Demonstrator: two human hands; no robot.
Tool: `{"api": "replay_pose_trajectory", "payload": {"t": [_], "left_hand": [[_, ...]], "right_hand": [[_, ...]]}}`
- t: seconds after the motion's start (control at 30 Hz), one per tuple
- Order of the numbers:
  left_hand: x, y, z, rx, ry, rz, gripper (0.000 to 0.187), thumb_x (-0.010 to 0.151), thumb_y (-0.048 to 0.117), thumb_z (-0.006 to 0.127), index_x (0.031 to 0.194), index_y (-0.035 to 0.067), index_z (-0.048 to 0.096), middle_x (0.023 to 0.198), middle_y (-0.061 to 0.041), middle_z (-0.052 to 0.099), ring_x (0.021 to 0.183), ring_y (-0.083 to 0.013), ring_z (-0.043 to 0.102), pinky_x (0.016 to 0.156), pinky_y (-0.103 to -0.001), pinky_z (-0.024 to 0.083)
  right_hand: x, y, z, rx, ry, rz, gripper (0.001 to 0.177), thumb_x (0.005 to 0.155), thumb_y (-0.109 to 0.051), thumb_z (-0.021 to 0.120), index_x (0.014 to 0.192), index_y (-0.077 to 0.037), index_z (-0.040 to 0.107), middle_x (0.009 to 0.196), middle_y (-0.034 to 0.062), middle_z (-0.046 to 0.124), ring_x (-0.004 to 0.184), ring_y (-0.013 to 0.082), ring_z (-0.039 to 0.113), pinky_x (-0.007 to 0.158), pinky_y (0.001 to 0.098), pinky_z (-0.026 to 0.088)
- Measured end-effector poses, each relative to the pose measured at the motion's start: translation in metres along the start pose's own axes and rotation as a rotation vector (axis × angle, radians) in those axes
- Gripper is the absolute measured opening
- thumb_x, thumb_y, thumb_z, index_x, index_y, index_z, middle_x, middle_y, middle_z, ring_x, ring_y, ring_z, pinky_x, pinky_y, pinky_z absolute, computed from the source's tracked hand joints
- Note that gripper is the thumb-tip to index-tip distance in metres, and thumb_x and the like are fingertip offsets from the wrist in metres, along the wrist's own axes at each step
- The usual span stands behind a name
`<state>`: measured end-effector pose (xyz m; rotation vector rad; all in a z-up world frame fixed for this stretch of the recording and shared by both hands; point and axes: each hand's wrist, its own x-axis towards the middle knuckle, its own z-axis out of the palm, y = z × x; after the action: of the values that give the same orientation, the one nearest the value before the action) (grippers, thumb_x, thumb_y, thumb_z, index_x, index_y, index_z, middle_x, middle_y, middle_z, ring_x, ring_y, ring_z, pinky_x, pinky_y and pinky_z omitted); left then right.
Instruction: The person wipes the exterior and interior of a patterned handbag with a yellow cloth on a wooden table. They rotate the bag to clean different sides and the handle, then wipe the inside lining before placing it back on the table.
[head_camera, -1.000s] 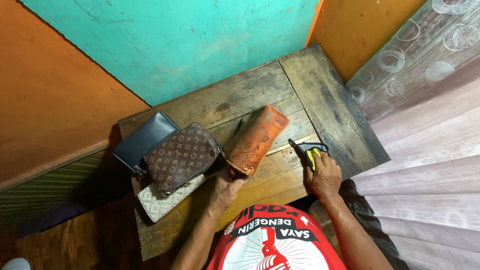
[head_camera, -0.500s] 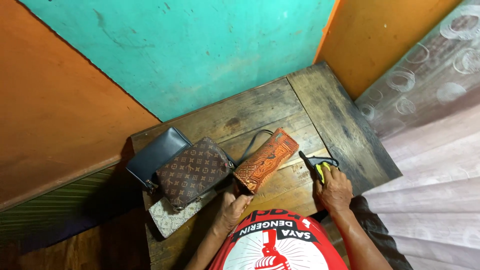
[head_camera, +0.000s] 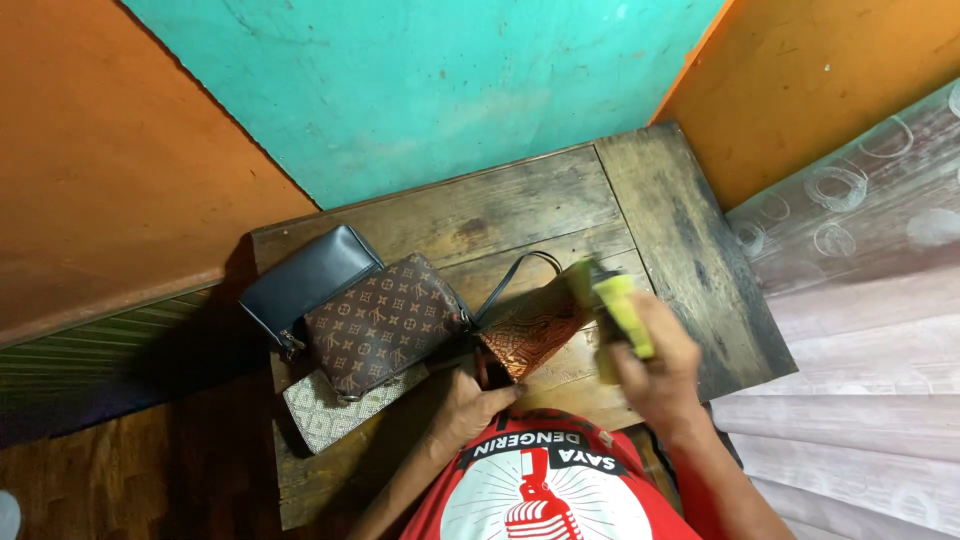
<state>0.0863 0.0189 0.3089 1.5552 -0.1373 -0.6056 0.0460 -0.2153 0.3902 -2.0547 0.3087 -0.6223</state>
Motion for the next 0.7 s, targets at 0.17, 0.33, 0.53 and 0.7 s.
{"api": "replay_pose_trajectory", "payload": {"t": [0.17, 0.33, 0.53, 0.7], "left_hand": [[0.007, -0.054, 0.001, 0.539, 0.189, 0.191, 0.057, 0.075, 0.057, 0.086, 0.067, 0.016, 0.046, 0.056, 0.001, 0.04, 0.05, -0.014, 0.035, 0.046, -0.036, 0.033], [-0.007, -0.012, -0.007, 0.01, 0.068, -0.114, 0.03, 0.072, 0.018, 0.088, 0.094, 0.0, 0.077, 0.084, -0.01, 0.074, 0.082, -0.0208, 0.068, 0.077, -0.038, 0.057], [-0.006, -0.04, -0.009, -0.077, 0.022, -0.117, 0.036, 0.074, 0.013, 0.087, 0.106, -0.003, 0.079, 0.099, -0.016, 0.079, 0.094, -0.0245, 0.071, 0.084, -0.043, 0.059], [-0.009, -0.025, -0.007, -0.024, -0.023, -0.155, 0.038, 0.074, 0.013, 0.089, 0.107, -0.004, 0.079, 0.1, -0.018, 0.079, 0.096, -0.0275, 0.073, 0.088, -0.043, 0.06]], "right_hand": [[0.007, -0.014, 0.056, -0.558, -0.388, -0.838, 0.049, 0.085, -0.042, 0.078, 0.127, -0.017, 0.07, 0.122, 0.0115, 0.072, 0.112, 0.0328, 0.066, 0.084, 0.0443, 0.046], [0.038, 0.042, 0.048, -0.482, -0.161, -0.73, 0.052, 0.067, -0.032, 0.085, 0.117, -0.021, 0.075, 0.113, 0.0065, 0.071, 0.112, 0.0257, 0.067, 0.089, 0.043, 0.042], [0.044, 0.08, 0.02, -0.379, -0.004, -0.432, 0.036, 0.084, -0.02, 0.076, 0.118, -0.009, 0.075, 0.11, 0.0163, 0.071, 0.098, 0.0372, 0.072, 0.08, 0.0414, 0.055], [0.004, 0.014, 0.026, -0.3, -0.019, -0.628, 0.051, 0.075, -0.024, 0.077, 0.123, -0.006, 0.074, 0.115, 0.0229, 0.07, 0.091, 0.0428, 0.068, 0.08, 0.0474, 0.054]]}}
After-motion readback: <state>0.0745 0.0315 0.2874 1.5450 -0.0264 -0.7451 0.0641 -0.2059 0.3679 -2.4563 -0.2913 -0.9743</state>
